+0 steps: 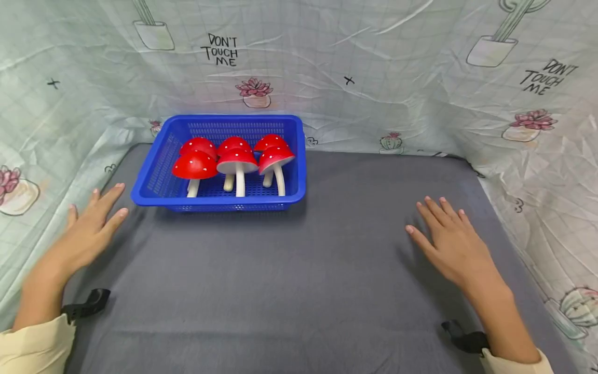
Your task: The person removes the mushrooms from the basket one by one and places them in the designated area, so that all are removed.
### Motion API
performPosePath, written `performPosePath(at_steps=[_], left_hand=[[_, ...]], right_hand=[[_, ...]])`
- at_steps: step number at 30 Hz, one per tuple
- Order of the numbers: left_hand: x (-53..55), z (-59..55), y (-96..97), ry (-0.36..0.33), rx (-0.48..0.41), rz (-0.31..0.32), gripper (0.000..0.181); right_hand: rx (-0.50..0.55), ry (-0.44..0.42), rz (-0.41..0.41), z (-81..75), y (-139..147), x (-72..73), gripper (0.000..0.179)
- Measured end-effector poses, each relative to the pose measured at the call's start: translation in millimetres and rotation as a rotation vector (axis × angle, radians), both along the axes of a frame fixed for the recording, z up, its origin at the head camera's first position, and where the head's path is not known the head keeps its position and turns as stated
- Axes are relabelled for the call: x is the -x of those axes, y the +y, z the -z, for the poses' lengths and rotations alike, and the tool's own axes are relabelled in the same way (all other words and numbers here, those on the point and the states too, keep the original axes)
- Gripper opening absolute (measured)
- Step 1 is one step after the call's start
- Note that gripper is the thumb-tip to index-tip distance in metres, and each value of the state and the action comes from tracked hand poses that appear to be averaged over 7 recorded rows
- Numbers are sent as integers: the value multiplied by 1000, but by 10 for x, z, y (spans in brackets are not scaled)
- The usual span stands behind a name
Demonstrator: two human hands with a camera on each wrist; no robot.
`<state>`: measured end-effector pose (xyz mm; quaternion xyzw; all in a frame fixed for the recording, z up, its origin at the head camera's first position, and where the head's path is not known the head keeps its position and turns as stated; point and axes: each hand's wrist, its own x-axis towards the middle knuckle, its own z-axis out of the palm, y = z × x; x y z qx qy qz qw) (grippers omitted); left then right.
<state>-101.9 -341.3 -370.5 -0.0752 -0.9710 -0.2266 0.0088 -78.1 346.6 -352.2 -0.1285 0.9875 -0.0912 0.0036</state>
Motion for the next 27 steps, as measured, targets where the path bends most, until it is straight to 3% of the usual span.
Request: performPosePath(at_steps=[4,11,18,27], left_hand=[[53,-88,102,14,-211,32,64],[148,-150,210,72,-456,51,58],[245,-141,269,63,-523,36,53],[362,-127,272,60,-544,52,54]], right_hand=[[43,42,15,-12,-132,40,63],[71,70,34,-59,-409,123,57],[145,182,-46,-44,-648,231,46],[203,221,-120,-33,-847,345,40]])
